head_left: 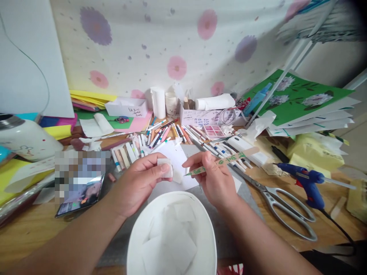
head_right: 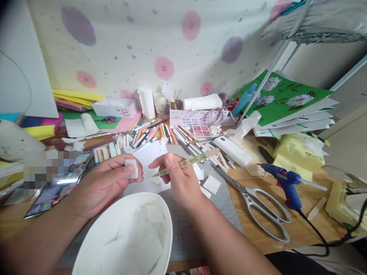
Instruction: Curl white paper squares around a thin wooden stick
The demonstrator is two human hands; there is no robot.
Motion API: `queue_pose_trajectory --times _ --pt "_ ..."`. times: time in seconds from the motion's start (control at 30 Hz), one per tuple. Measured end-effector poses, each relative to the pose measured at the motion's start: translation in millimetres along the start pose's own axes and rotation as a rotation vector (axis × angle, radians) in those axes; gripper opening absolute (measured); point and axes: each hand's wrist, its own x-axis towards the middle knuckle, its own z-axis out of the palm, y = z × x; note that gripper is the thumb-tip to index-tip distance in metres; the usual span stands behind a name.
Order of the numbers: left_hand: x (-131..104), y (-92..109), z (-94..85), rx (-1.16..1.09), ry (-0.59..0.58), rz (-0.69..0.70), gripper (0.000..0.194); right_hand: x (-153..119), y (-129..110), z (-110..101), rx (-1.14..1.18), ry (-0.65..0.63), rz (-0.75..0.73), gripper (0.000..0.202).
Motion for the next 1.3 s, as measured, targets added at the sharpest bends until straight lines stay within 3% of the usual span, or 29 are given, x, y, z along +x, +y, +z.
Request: queue_pose_trajectory --times 0.3,0.67,1.3 --pt "0 -1 -2.1 -0.096 -0.036 0.007 0.031 -2 -9 8 0.137 -0.055 -0.116 0.013" --pt "-1 -8 -4.2 -0.228 -0.101 -0.063 0.026 0 -19 14 -0.094 -0.085 -0.342 0.012" --pt "0 -8 -5.3 -0.299 -0.136 -0.023 0.022 -2 -25 19 -0.17 -0.053 -0.427 0.011"
